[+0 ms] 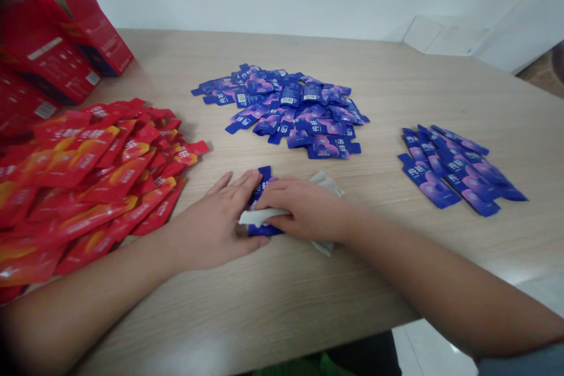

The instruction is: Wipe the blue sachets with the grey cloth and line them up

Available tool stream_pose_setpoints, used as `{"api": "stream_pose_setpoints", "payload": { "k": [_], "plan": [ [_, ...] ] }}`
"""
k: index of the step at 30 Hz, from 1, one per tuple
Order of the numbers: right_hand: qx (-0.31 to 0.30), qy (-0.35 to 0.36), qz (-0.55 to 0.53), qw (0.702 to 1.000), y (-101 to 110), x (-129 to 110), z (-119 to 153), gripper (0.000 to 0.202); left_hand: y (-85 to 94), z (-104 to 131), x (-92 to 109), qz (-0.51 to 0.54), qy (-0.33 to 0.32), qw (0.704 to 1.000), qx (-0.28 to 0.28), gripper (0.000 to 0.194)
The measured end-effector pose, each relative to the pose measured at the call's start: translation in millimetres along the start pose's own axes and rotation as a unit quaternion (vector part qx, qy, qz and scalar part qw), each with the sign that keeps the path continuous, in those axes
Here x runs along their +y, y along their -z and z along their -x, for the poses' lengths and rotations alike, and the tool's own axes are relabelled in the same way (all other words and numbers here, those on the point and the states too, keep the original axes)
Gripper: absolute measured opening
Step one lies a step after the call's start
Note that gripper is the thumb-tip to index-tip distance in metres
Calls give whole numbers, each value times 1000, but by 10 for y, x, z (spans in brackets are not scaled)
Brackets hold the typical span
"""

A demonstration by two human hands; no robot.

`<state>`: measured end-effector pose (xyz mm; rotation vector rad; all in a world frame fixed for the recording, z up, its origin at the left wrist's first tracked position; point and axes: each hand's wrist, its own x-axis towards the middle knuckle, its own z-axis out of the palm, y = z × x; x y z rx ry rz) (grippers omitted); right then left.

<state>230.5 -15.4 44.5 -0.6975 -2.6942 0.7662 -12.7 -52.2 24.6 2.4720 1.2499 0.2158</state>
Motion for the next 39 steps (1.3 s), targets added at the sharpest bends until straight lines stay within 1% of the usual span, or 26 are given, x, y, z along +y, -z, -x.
{"api": "stream_pose_setpoints", "payload": {
  "k": [4, 8, 10, 12, 13, 14, 15, 17, 19, 21, 24, 29, 31, 35, 39],
  "plan": [
    [41, -27, 54, 997, -26, 145, -46, 24, 5, -13, -12, -8, -4, 1000, -1, 114],
    [104, -77, 103, 986, -79, 315, -72, 21, 14, -22, -4, -17, -10, 1000, -4, 105],
    [138, -90, 97, 982, -81, 355, -58, 21, 17, -20, -3, -16, -10, 1000, -1, 107],
    [164, -73, 65, 982, -62, 340, -20, 22, 17, -16, -6, -14, -10, 1000, 2, 112],
    [165, -53, 41, 984, -47, 312, 5, 23, 17, -12, -8, -14, -10, 1000, 3, 114],
    [149, -26, 13, 988, -31, 274, 29, 25, 17, -8, -9, -14, -9, 1000, 3, 115],
    [119, 5, -16, 993, -15, 230, 49, 26, 15, -4, -8, -13, -9, 1000, 2, 116],
    [36, 49, -59, 996, 5, 142, 70, 27, 10, 5, -3, -6, -7, 1000, 4, 117],
    [-26, 54, -69, 996, 10, 73, 58, 25, 0, 13, 3, 4, -7, 1000, 8, 117],
    [-45, 37, -61, 996, 5, 39, 24, 23, -12, 18, 3, 13, -8, 1000, 12, 117],
    [-40, 23, -44, 998, -9, 41, -26, 23, -20, 12, -13, 23, -7, 999, 22, 115],
    [-9, 12, -7, 1000, -35, 123, -76, 35, 12, -19, -31, 27, -3, 999, 29, 113],
    [8, 9, 11, 1000, -36, 185, -105, 33, 26, -27, -29, 23, 1, 999, 25, 113],
    [56, -18, 48, 997, -21, 372, -160, 22, 23, -20, -24, 15, -2, 1000, 22, 113],
    [109, -58, 74, 990, -8, 509, -127, 25, 2, 3, -25, 5, -16, 1000, 19, 104]
  ]
}}
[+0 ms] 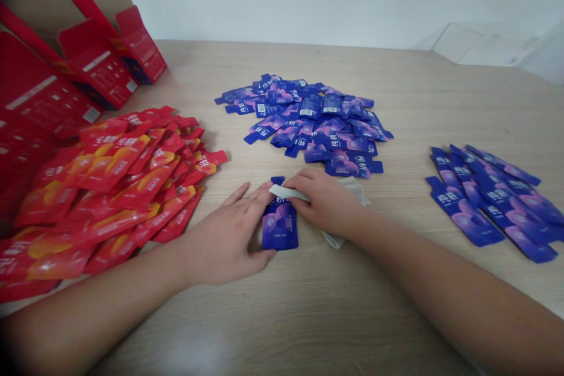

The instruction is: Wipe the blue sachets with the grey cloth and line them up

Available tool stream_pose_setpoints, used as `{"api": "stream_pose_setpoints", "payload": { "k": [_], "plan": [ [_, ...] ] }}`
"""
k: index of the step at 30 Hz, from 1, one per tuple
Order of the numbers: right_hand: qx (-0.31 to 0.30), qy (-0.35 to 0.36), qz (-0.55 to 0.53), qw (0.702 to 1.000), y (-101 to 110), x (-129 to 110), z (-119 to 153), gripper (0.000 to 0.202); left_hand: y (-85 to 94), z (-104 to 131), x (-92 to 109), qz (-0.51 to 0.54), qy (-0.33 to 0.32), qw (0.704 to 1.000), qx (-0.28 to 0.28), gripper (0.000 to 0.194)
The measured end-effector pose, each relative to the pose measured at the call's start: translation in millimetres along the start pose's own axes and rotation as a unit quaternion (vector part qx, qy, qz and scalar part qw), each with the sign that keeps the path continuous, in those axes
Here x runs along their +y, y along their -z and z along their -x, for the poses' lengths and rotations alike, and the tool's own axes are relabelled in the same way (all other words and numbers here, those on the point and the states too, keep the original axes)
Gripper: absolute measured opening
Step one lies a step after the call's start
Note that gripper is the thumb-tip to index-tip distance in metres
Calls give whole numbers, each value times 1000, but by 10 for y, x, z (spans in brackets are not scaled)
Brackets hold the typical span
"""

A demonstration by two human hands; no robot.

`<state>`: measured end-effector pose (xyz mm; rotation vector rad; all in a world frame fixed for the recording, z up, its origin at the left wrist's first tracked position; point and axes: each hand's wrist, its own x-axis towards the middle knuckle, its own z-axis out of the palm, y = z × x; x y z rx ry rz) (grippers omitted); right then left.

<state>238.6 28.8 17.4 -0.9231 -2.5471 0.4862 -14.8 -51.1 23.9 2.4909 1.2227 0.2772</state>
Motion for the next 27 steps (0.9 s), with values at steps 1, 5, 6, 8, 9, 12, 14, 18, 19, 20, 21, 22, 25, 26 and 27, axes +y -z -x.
{"api": "stream_pose_setpoints", "payload": {
  "k": [1, 5, 6, 8, 9, 12, 14, 18, 19, 20, 21, 22, 25, 26, 27],
  "plan": [
    [15, -8, -5, 1000, 13, 0, 23, 26, -2, 7, -1, 0, -1, 1000, -1, 104],
    [16, 3, -86, 996, 133, -184, 135, 28, 14, 28, -7, 3, 1, 1000, -8, 104],
    [-18, 19, -113, 993, 165, -261, 154, 28, 24, 29, -8, 4, 1, 1000, -11, 104],
    [-105, 53, -157, 981, 204, -413, 170, 27, 49, 23, -8, 11, -5, 1000, -23, 105],
    [-140, 64, -167, 974, 207, -476, 168, 26, 62, 18, -7, 16, -10, 999, -30, 106],
    [-180, 72, -156, 969, 160, -577, 138, 25, 96, 1, -8, 30, -24, 998, -41, 109],
    [-174, 72, -142, 972, 112, -579, 117, 24, 110, -4, -14, 33, -27, 998, -43, 111],
    [-167, 75, -128, 975, 63, -540, 103, 24, 117, 2, -33, 42, -30, 998, -42, 110],
    [-167, 77, -124, 975, 62, -535, 105, 24, 115, 4, -36, 41, -31, 998, -42, 109],
    [-165, 79, -121, 976, 62, -533, 109, 25, 113, 6, -38, 40, -31, 998, -42, 109],
    [-163, 81, -118, 976, 63, -531, 114, 27, 110, 6, -40, 38, -31, 998, -42, 109],
    [-160, 82, -115, 977, 62, -530, 122, 28, 107, 6, -41, 37, -31, 998, -42, 109],
    [-149, 86, -100, 980, 41, -504, 144, 33, 98, 0, -41, 38, -27, 998, -40, 108],
    [-140, 84, -90, 983, 28, -484, 148, 35, 95, -2, -41, 38, -27, 998, -38, 107],
    [-127, 78, -78, 986, 14, -457, 148, 36, 92, -4, -41, 36, -27, 998, -34, 106]
  ]
}}
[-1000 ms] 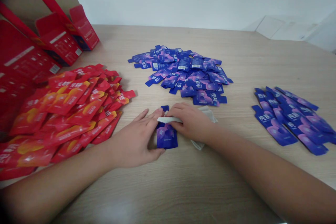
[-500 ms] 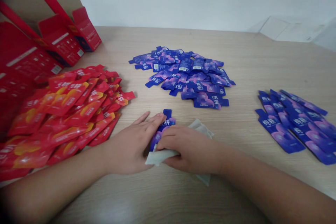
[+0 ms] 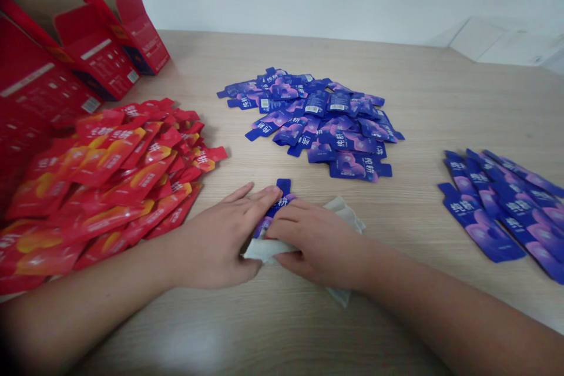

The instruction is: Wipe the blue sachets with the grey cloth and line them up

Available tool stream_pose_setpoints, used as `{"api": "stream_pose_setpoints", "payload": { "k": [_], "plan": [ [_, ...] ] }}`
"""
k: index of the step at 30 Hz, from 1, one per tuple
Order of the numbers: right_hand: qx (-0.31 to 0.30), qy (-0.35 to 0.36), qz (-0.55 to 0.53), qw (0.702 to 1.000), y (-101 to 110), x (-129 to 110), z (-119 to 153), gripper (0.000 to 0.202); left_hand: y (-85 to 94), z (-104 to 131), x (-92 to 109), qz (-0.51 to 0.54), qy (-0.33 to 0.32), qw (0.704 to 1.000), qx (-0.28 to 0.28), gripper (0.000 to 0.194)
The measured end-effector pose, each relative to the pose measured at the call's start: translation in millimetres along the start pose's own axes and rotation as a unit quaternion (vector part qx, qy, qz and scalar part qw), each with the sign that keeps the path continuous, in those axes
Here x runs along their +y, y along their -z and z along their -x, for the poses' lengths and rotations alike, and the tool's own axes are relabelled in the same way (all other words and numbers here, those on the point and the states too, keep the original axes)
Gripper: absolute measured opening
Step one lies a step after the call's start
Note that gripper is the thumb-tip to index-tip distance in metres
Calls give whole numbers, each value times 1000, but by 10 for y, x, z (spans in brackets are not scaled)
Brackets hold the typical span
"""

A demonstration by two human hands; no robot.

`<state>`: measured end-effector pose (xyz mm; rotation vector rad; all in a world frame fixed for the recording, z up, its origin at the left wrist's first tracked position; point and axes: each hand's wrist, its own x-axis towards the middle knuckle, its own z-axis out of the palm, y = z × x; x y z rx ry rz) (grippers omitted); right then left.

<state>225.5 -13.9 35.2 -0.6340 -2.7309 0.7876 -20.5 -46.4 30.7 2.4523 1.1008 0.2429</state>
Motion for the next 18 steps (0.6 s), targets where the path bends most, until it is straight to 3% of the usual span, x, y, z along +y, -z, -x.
{"api": "stream_pose_setpoints", "payload": {
  "k": [9, 14, 18],
  "plan": [
    [143, -108, 107, 978, 17, 312, -41, 24, -13, -4, 7, -18, 0, 1000, 6, 98],
    [261, -42, 98, 960, -3, 308, 44, 30, -59, 3, -19, -25, -8, 1000, 11, 106],
    [208, 16, 81, 975, -7, 209, 78, 31, -94, 6, -54, -25, -6, 999, 18, 119]
  ]
}}
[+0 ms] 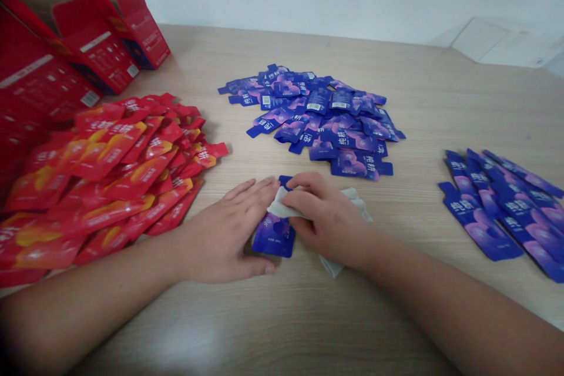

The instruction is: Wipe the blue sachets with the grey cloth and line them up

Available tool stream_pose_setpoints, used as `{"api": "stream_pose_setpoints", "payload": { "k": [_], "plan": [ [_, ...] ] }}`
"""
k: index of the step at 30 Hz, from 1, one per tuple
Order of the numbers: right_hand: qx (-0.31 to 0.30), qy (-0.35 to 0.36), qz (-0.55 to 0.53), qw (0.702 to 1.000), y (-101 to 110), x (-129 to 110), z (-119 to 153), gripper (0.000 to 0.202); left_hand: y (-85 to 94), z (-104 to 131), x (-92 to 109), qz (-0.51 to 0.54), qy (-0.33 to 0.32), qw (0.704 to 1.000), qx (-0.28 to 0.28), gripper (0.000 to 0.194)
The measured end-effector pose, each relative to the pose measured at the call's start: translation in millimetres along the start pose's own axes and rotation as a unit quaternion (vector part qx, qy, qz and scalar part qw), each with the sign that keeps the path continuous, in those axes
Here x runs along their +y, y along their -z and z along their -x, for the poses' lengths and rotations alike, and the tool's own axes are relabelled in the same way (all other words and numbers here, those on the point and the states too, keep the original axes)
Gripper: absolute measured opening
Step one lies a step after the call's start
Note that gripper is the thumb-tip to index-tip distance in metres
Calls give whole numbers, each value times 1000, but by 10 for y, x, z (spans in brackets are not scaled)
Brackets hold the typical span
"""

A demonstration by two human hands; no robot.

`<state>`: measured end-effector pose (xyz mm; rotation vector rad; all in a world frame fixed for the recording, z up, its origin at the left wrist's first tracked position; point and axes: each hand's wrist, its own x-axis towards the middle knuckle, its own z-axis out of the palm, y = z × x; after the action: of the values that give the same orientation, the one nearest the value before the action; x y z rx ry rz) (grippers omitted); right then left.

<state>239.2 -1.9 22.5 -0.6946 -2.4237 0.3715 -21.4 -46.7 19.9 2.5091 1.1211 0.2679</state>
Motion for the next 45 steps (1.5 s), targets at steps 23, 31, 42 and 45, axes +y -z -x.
{"api": "stream_pose_setpoints", "payload": {
  "k": [23, 31, 42, 45],
  "plan": [
    [-107, -35, -27, 993, -43, -166, -71, 11, -23, 13, -1, -42, 4, 999, 7, 111],
    [-94, -117, 24, 988, -109, -124, -61, 34, 58, -52, 42, 4, 41, 999, 9, 127],
    [-120, -29, 59, 991, 4, -115, -89, 26, 57, -85, 43, 14, 52, 998, 9, 128],
    [-161, -2, 64, 985, 13, -205, -105, 41, 49, -75, 38, 17, 49, 999, 15, 127]
  ]
}}
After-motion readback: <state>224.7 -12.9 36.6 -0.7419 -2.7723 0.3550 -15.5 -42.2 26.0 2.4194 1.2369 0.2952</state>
